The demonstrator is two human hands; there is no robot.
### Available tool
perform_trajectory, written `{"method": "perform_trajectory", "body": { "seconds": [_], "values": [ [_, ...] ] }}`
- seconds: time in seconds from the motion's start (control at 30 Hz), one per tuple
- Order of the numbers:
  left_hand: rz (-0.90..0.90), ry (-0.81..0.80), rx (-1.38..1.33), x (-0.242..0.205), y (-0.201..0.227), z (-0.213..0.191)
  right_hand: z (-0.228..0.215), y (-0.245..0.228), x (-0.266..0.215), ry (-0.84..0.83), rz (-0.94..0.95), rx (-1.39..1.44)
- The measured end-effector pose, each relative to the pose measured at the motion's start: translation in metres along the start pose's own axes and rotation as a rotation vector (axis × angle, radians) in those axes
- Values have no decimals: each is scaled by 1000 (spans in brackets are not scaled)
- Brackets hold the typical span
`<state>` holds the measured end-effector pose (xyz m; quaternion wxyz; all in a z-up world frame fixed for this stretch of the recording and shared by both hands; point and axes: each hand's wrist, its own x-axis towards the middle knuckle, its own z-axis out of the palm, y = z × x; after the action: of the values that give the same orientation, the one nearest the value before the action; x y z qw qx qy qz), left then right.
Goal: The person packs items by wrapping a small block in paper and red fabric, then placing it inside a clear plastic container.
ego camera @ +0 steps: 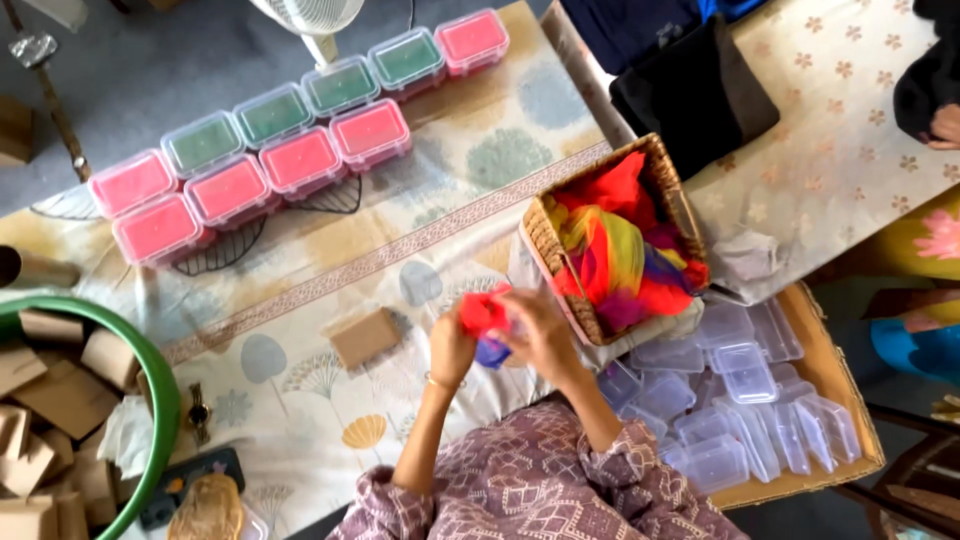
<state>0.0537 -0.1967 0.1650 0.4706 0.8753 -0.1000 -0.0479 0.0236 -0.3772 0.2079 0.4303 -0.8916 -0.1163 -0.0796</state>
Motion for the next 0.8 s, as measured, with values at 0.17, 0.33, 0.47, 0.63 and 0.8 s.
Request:
{"method": "perform_trajectory", "body": {
  "seconds": [0.17, 0.33, 0.47, 0.63, 0.8],
  "values": [
    [-85, 143, -346, 12, -29, -12, 26, 30, -12, -73, 132, -34],
    [-290, 10, -691, 3, -95, 8, 77, 52, -23, -304, 291, 79],
    [-322, 158, -804, -2, -105, -16, 84, 70, -15, -227, 445, 283],
    [-486, 479, -1002, -12, -89, -108, 14, 58, -2, -132, 513, 357],
    [-378, 815, -1072, -48, -112, -166, -73, 54, 4, 714, 168, 18]
  ]
}}
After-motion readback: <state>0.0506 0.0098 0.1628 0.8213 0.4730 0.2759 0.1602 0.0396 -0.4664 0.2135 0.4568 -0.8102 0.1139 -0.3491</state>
